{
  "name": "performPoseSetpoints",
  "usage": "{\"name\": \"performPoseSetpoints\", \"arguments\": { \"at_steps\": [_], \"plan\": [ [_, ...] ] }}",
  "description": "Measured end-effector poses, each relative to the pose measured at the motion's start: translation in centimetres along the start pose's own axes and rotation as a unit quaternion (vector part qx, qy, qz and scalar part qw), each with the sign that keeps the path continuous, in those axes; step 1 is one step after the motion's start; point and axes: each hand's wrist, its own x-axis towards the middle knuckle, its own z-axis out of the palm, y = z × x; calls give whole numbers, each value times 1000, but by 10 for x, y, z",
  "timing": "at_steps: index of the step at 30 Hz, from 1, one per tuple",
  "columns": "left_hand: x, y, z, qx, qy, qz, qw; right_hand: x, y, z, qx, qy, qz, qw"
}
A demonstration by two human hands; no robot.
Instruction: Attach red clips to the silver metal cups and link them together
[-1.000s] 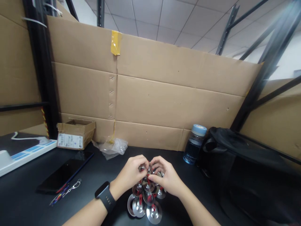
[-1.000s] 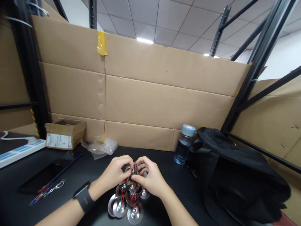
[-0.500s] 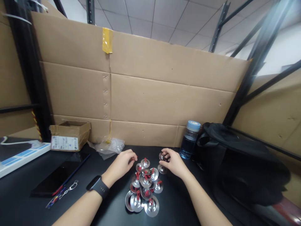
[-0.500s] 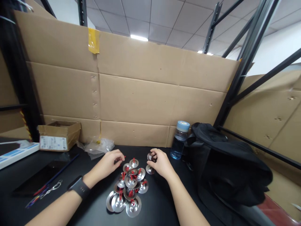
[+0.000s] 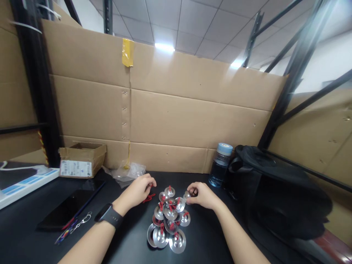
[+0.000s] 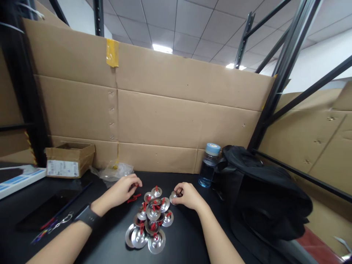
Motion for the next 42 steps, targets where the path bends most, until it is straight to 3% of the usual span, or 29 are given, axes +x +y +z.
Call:
{"name": "performPoseSetpoints", "arguments": {
  "at_steps": [5,10,14,23,30,34,38,42],
  "plan": [
    [-3,-2,-14,30,-40,-5,999,1,3,1,3,-10,-4,1000],
    [-6,-3,-15,41,-122,-28,991,0,4,0,-13,-14,-7,1000],
    [-6,2,-18,16,-150,-50,987,-2,1,-2,-35,-24,-27,999],
    [-6,2,-13,25,-142,-66,987,-5,-7,-3,-32,-36,-33,998],
    [-5,7,-6,78,-113,-91,986,-6,-6,0,-40,-34,-83,995],
    [-5,12,-3,97,-109,-97,984,-4,-6,1,-54,10,-62,997],
    [-4,17,3,121,-92,-123,981,-7,-28,0,-28,89,-85,992],
    [-5,20,7,133,-80,-138,978,-19,-66,3,-1,55,-160,986]
  ]
}}
